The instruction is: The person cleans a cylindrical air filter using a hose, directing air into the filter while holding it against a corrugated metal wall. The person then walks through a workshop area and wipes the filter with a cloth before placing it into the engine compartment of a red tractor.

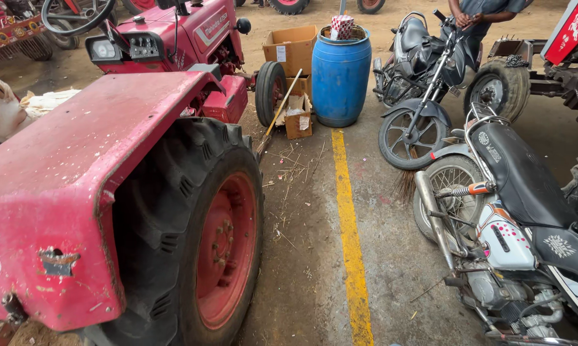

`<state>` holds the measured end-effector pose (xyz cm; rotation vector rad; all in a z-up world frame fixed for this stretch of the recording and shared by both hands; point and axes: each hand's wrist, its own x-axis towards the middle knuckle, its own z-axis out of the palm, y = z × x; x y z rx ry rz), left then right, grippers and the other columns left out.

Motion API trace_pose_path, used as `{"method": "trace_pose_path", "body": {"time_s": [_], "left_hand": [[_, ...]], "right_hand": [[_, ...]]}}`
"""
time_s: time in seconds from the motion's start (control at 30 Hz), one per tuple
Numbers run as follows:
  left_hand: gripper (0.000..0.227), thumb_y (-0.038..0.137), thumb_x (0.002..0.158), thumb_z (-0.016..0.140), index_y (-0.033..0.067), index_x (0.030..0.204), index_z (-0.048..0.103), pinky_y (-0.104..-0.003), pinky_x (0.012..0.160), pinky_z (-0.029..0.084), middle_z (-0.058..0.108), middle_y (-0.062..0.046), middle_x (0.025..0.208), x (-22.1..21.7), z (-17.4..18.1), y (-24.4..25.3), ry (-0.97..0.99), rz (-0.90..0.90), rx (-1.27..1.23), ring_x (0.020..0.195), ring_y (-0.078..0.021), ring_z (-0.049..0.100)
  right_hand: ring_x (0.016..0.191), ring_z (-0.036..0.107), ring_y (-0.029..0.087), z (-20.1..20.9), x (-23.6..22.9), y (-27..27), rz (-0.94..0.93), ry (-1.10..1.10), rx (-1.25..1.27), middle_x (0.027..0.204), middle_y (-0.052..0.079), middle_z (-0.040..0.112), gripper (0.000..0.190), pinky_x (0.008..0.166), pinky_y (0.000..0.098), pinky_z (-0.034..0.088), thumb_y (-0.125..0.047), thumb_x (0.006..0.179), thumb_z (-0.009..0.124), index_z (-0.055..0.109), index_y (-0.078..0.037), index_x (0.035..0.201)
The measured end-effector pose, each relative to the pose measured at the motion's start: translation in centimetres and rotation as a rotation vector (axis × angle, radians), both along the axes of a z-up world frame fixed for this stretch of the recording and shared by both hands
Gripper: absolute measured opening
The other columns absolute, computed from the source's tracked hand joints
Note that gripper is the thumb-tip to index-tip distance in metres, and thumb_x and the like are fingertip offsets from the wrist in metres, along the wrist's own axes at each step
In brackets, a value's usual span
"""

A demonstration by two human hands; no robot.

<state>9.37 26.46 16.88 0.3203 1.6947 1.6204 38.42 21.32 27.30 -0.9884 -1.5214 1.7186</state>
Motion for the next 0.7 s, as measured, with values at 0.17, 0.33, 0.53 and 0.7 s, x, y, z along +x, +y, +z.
{"method": "trace_pose_path", "body": {"time_s": [0.17, 0.33, 0.53, 0.7], "left_hand": [[0.085, 0.059, 0.084, 0.07, 0.0132, 0.151, 0.044, -0.057, 0.1, 0.048, 0.053, -0.013, 0.148, 0.9, 1.3, 4.1, -0.126, 0.024, 0.11, 0.128, -0.0317, 0.056], [0.084, 0.06, 0.084, 0.069, 0.0152, 0.151, 0.044, -0.057, 0.099, 0.049, 0.053, -0.011, 0.148, -11.0, -2.8, -16.9, -0.248, 0.172, 0.239, 0.128, -0.0309, 0.057], [0.083, 0.06, 0.084, 0.068, 0.0176, 0.151, 0.044, -0.058, 0.098, 0.05, 0.053, -0.01, 0.147, -16.3, -4.4, -27.6, -0.204, 0.343, 0.395, 0.128, -0.03, 0.057], [0.09, 0.046, 0.082, 0.078, 0.009, 0.151, 0.035, -0.054, 0.105, 0.052, 0.052, -0.014, 0.143, -16.8, -4.3, -29.7, -0.051, 0.427, 0.474, 0.128, -0.0304, 0.057]], "right_hand": [[0.127, 0.062, 0.025, -0.1, -5.2, -1.1, 0.079, 0.031, 0.079, 0.14, 0.019, 0.063, 0.039, 0.107, 0.0351, 0.049, -0.02, 0.105, 0.059, 0.06, 0.0, 0.139], [0.131, 0.062, 0.026, -0.5, -11.7, -7.8, 0.256, 0.092, 0.652, 0.143, 0.019, 0.063, 0.039, 0.111, 0.0354, 0.048, -0.02, 0.105, 0.06, 0.062, 0.0, 0.137], [0.063, 0.046, 0.003, 3.8, -12.6, -7.7, 0.434, 0.018, 0.046, 0.075, -0.007, 0.052, 0.052, 0.054, 0.0217, 0.041, -0.02, 0.098, 0.062, 0.055, -0.012, 0.149], [0.061, 0.046, 0.005, 7.3, -14.5, -8.7, 0.488, -0.151, 0.306, 0.068, -0.004, 0.051, 0.049, 0.054, 0.0247, 0.042, -0.021, 0.1, 0.06, 0.057, -0.015, 0.148]]}}
